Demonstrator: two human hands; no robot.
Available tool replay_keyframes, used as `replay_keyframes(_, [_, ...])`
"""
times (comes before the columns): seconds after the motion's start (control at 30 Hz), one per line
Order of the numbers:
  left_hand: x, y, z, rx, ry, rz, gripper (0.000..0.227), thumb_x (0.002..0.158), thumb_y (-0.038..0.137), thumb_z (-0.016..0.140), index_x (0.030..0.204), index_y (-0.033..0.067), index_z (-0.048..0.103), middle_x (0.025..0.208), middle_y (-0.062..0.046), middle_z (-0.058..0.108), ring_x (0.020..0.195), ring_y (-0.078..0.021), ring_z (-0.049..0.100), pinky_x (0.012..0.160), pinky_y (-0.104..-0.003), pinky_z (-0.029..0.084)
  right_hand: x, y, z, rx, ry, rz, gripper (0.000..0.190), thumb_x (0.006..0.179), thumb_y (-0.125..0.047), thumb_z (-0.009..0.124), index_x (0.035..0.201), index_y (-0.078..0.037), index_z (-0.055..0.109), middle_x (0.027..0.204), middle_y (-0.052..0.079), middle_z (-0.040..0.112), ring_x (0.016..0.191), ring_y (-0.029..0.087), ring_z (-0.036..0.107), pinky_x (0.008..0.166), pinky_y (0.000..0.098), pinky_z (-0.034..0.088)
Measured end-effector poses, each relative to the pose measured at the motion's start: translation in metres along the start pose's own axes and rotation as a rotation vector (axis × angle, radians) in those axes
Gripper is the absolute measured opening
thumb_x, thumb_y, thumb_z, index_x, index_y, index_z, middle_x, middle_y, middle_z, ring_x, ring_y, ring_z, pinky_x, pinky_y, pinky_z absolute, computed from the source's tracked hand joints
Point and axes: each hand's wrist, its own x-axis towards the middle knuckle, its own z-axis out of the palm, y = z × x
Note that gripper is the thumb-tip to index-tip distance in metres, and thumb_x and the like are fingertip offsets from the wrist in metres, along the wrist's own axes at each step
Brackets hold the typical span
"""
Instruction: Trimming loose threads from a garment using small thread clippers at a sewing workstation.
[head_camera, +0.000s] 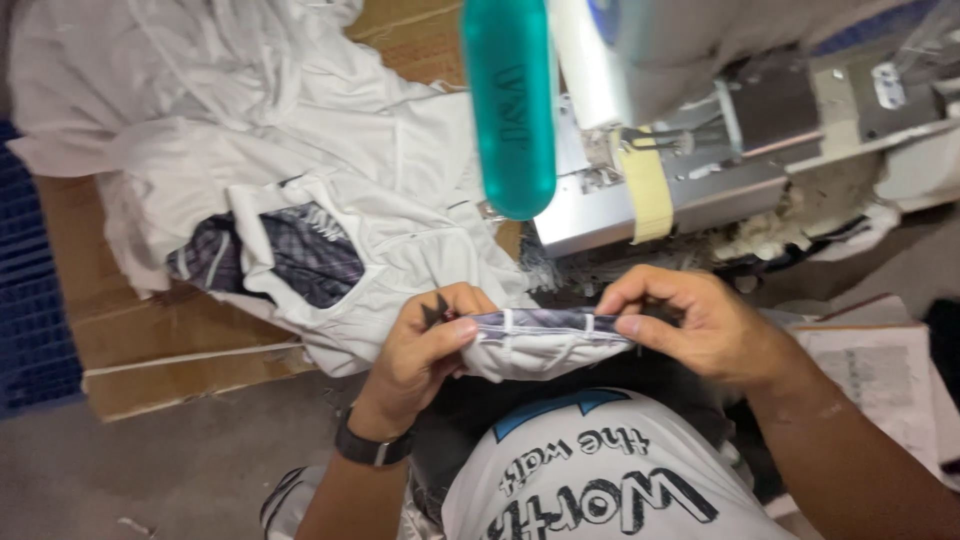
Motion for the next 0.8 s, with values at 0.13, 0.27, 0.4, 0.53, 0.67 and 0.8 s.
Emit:
replay_keyframes(0.13, [-0.004, 0.016, -0.005, 0.179, -0.047, -0.121, 0.017, 0.094, 0.022, 0.064, 0.083, 0.0104, 0.058, 0.059, 0.005, 0.042, 0.048, -0.0033, 0.036, 0.042, -0.02, 0.025, -0.006, -0.003, -0.006, -0.027, -0.004, 0.104, 0.018, 0.091, -0.011, 0.071, 0.106, -0.004, 0.079, 0.09, 0.001, 0.072, 0.079, 0.007, 0.062, 0.073, 0.0192, 0.046])
replay_keyframes(0.27, [-0.005, 0.025, -0.002, 0.319, -0.058, -0.1, 0.014, 0.092, 0.023, 0.065, 0.087, 0.0094, 0.063, 0.067, 0.006, 0.05, 0.056, -0.0041, 0.041, 0.05, -0.02, 0.03, -0.01, 0.002, -0.009, -0.005, 0.046, 0.129, 0.018, 0.091, -0.007, 0.071, 0.106, -0.003, 0.079, 0.084, 0.001, 0.07, 0.073, 0.007, 0.059, 0.067, 0.0182, 0.044])
replay_keyframes(0.4, [-0.005, 0.025, 0.0, 0.293, -0.045, -0.131, 0.015, 0.089, 0.023, 0.068, 0.089, 0.0081, 0.065, 0.073, 0.006, 0.055, 0.061, -0.0028, 0.044, 0.054, -0.019, 0.031, -0.012, -0.002, -0.01, 0.032, 0.041, 0.117, 0.017, 0.09, -0.008, 0.071, 0.104, -0.003, 0.079, 0.082, 0.001, 0.069, 0.069, 0.007, 0.056, 0.063, 0.019, 0.041])
replay_keyframes(0.53, [-0.004, 0.018, -0.004, 0.295, -0.044, -0.128, 0.014, 0.088, 0.019, 0.069, 0.09, 0.0052, 0.068, 0.075, 0.004, 0.061, 0.064, -0.0034, 0.048, 0.056, -0.019, 0.034, -0.011, -0.004, -0.014, 0.02, -0.007, 0.087, 0.018, 0.09, -0.008, 0.071, 0.106, -0.003, 0.078, 0.083, 0.002, 0.07, 0.068, 0.008, 0.058, 0.06, 0.0189, 0.044])
replay_keyframes(0.67, [-0.002, 0.017, -0.003, 0.438, -0.05, -0.102, 0.015, 0.088, 0.02, 0.073, 0.092, 0.0053, 0.071, 0.082, 0.003, 0.066, 0.076, -0.0061, 0.057, 0.068, -0.021, 0.042, -0.012, -0.001, -0.012, 0.029, -0.002, 0.084, 0.017, 0.091, -0.008, 0.07, 0.105, -0.003, 0.078, 0.087, 0.003, 0.071, 0.072, 0.007, 0.059, 0.064, 0.0187, 0.045])
replay_keyframes(0.8, [0.0, 0.016, -0.002, 0.492, -0.041, -0.1, 0.015, 0.087, 0.02, 0.074, 0.089, 0.0056, 0.072, 0.081, 0.004, 0.067, 0.075, -0.0048, 0.057, 0.068, -0.02, 0.043, -0.013, 0.001, -0.013, 0.033, 0.005, 0.089, 0.018, 0.091, -0.01, 0.071, 0.106, -0.002, 0.078, 0.083, 0.002, 0.069, 0.071, 0.007, 0.058, 0.064, 0.0184, 0.043])
